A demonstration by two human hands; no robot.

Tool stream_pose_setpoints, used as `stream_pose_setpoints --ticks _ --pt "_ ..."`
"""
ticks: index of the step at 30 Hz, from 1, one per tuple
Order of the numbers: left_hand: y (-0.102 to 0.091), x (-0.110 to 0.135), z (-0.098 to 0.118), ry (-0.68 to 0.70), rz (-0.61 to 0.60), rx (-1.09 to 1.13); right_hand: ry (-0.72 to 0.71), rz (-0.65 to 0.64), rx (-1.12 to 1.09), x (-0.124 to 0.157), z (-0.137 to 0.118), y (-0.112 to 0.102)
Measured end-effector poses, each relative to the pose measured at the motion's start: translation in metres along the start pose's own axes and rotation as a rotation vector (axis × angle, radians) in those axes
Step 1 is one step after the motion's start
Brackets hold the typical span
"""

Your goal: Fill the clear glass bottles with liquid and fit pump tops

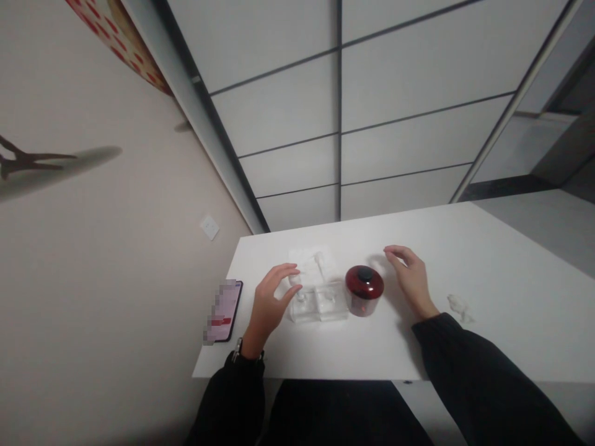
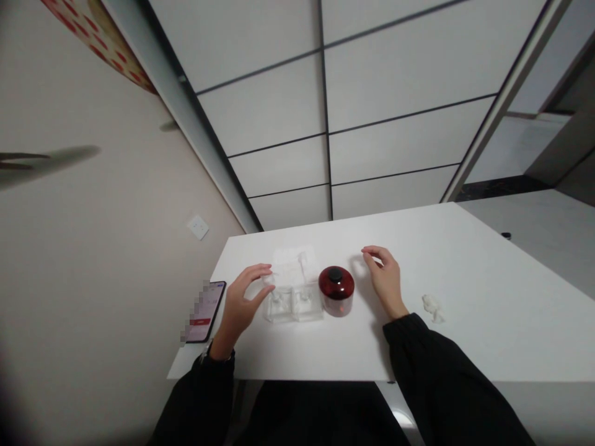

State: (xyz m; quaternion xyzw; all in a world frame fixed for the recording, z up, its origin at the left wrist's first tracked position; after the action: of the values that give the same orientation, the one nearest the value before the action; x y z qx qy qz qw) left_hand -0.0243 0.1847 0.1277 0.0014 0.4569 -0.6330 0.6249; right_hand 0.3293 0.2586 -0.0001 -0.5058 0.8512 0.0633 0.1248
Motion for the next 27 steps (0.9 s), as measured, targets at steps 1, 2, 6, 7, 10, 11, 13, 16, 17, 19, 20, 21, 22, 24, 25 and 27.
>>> stream_pose_setpoints --ticks 1,2,6,7,10,11,13,16,17,19,20,21,22,24,25,27 --pt "0.006 0.004 -0.003 -0.023 -0.028 0.019 -0.002 0.001 0.001 0.0 0.0 0.0" --pt "0.011 0.009 -0.007 -0.053 -0.052 0.047 -0.004 0.002 0.003 0.0 0.0 -0.001" --pt "0.028 0.029 -0.025 -0.159 -0.065 0.148 -0.009 -0.005 0.013 0.0 -0.001 -0.001" --pt "0.03 0.032 -0.029 -0.175 -0.058 0.155 -0.009 -0.008 0.016 0.0 -0.001 -0.001" --pt "0.034 0.039 -0.04 -0.226 -0.052 0.176 -0.005 -0.017 0.021 0.0 -0.001 0.0" --pt "0.035 0.04 -0.043 -0.238 -0.055 0.184 -0.002 -0.02 0.021 0.0 -0.001 0.001" --pt "0.036 0.04 -0.046 -0.248 -0.065 0.193 0.005 -0.027 0.019 -0.001 -0.001 0.002" --pt "0.036 0.039 -0.045 -0.233 -0.098 0.184 0.018 -0.044 0.012 -0.001 0.0 0.004" --pt "0.037 0.04 -0.044 -0.231 -0.119 0.184 0.021 -0.05 0.011 -0.001 -0.001 0.005" --pt "0.041 0.044 -0.044 -0.244 -0.172 0.19 0.024 -0.058 0.012 0.0 -0.002 0.007" --pt "0.043 0.046 -0.045 -0.255 -0.199 0.198 0.025 -0.06 0.014 0.0 -0.003 0.008" --pt "0.046 0.048 -0.045 -0.262 -0.221 0.207 0.025 -0.061 0.016 0.0 -0.004 0.008" --pt "0.047 0.05 -0.045 -0.261 -0.233 0.214 0.024 -0.059 0.018 0.0 -0.004 0.008" --pt "0.048 0.051 -0.044 -0.24 -0.219 0.218 0.017 -0.046 0.019 0.0 -0.007 0.005" --pt "0.048 0.05 -0.045 -0.231 -0.198 0.217 0.009 -0.028 0.018 -0.001 -0.011 0.003" --pt "0.046 0.049 -0.049 -0.236 -0.143 0.216 -0.018 0.032 0.015 0.0 -0.024 -0.005"
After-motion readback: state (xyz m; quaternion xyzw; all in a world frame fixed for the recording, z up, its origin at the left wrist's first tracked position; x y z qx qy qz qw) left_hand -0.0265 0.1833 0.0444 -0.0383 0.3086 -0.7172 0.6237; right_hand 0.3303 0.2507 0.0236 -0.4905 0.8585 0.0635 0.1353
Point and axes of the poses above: each hand's wrist, its own x-axis away from the middle knuckle, its own y-axis out of the palm, z = x × y, the point moved 10 cm from there along -x, towards the middle knuckle
